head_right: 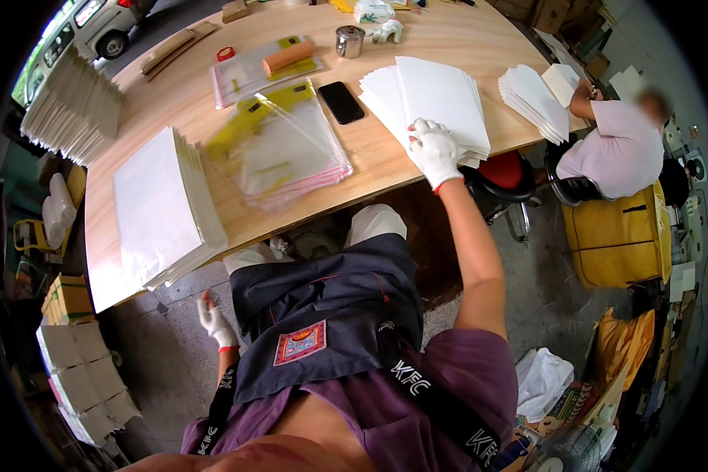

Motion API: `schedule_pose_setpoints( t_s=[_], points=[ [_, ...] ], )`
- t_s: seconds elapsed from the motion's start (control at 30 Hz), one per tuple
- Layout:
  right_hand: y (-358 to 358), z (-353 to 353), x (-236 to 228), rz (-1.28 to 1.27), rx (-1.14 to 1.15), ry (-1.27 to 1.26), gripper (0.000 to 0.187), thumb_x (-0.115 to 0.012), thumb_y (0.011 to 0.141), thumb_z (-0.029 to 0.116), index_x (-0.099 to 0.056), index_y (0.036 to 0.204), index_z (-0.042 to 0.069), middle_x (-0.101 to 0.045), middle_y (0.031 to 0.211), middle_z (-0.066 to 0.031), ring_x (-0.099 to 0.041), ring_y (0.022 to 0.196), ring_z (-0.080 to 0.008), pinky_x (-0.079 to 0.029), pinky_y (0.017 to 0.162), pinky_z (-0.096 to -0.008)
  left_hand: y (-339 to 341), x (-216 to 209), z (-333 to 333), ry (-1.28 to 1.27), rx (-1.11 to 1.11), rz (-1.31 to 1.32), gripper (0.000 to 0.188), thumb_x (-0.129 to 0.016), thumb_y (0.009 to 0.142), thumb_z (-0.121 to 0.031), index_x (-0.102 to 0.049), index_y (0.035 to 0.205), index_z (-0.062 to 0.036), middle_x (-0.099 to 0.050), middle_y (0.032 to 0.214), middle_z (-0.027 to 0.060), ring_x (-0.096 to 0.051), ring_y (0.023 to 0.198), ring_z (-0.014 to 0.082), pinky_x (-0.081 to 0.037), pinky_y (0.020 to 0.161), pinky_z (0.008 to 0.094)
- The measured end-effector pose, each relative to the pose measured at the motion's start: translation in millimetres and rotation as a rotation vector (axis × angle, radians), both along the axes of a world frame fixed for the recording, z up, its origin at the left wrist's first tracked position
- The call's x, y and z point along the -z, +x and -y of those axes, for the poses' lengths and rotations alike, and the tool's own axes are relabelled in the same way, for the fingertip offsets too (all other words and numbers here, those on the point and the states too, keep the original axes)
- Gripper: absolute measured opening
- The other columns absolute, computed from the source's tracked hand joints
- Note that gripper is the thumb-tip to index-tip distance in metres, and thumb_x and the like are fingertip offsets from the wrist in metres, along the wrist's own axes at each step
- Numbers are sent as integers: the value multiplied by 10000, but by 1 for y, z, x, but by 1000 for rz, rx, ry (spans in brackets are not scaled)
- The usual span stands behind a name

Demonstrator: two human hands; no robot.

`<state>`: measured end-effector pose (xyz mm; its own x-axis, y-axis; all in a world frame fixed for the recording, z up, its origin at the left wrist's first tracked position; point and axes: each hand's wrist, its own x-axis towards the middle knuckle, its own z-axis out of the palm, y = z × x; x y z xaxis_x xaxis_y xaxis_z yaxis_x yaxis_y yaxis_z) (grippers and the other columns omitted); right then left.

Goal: The person repeatedly picks up white sheets of paper and inserts them into clear plastic sleeves. They then place the filled sleeves onto a stack on the table. The process is continuous and repetitive.

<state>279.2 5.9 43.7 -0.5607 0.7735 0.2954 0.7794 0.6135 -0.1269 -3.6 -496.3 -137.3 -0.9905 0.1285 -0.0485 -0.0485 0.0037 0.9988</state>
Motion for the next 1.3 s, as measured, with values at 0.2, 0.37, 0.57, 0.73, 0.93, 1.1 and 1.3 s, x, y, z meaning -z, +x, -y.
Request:
schedule_pose_setpoints(
  t_s=[0.2, 0.37, 0.57, 0.73, 0.93, 1.1, 1.3],
  points=[
    [26, -40, 30, 80, -131, 95, 204, -585, 839, 272, -622, 971, 121, -648, 1003, -72, -597, 985, -288, -478, 859, -402, 27, -64, -83, -400, 668, -752, 187, -614, 817, 2, -674, 984, -56, -645, 920, 149, -618, 881, 342, -497, 778, 374],
    [31, -42, 31, 53, -142, 76, 158, -555, 867, 232, -617, 932, 102, -643, 934, -87, -600, 940, -295, -485, 826, -413, 33, -98, -182, -400, 715, -1013, 322, -660, 766, -44, -644, 1085, -79, -612, 1113, 145, -557, 1081, 358, -466, 897, 419],
    [72, 24, 34, -97, -216, 405, 268, -646, 787, 190, -616, 1031, 85, -607, 962, -69, -588, 929, -273, -468, 771, -420, 6, -83, -257, -900, 769, -1104, 468, -686, 768, -263, -581, 1204, -128, -500, 1327, 166, -368, 1317, 409, -267, 1101, 543],
    [103, 100, 53, -541, -215, 184, 224, -643, 884, 265, -605, 783, 69, -662, 810, -87, -620, 685, -263, -490, 647, -365, -20, -88, -270, -823, 1063, -1324, 406, -689, 765, -298, -603, 1131, -146, -518, 1289, 144, -435, 1247, 378, -356, 1050, 522],
    [135, 58, 76, -1412, 432, -1236, 493, -433, 975, 555, -534, 959, 73, -684, 798, -135, -614, 496, -176, -462, 376, -251, 6, -109, -267, -1223, 979, -998, 369, -691, 743, -205, -568, 1088, -156, -573, 1145, 89, -570, 1084, 312, -534, 772, 447],
    [135, -15, 76, -1550, 568, -1166, 158, -603, 951, 205, -520, 1033, 99, -559, 704, -35, -418, 420, -97, -276, 329, -214, 4, -109, -278, -1240, 896, -1008, 346, -679, 738, -150, -579, 1069, -167, -595, 1097, 78, -618, 986, 313, -546, 725, 447],
    [120, 50, 39, -1640, 178, -1191, 289, -568, 915, 99, -522, 1198, 57, -638, 951, -82, -616, 661, -154, -451, 425, -247, -24, -97, -262, -875, 913, -828, 296, -640, 753, -75, -580, 1030, -161, -624, 1058, 83, -618, 978, 310, -529, 736, 438]
  ],
)
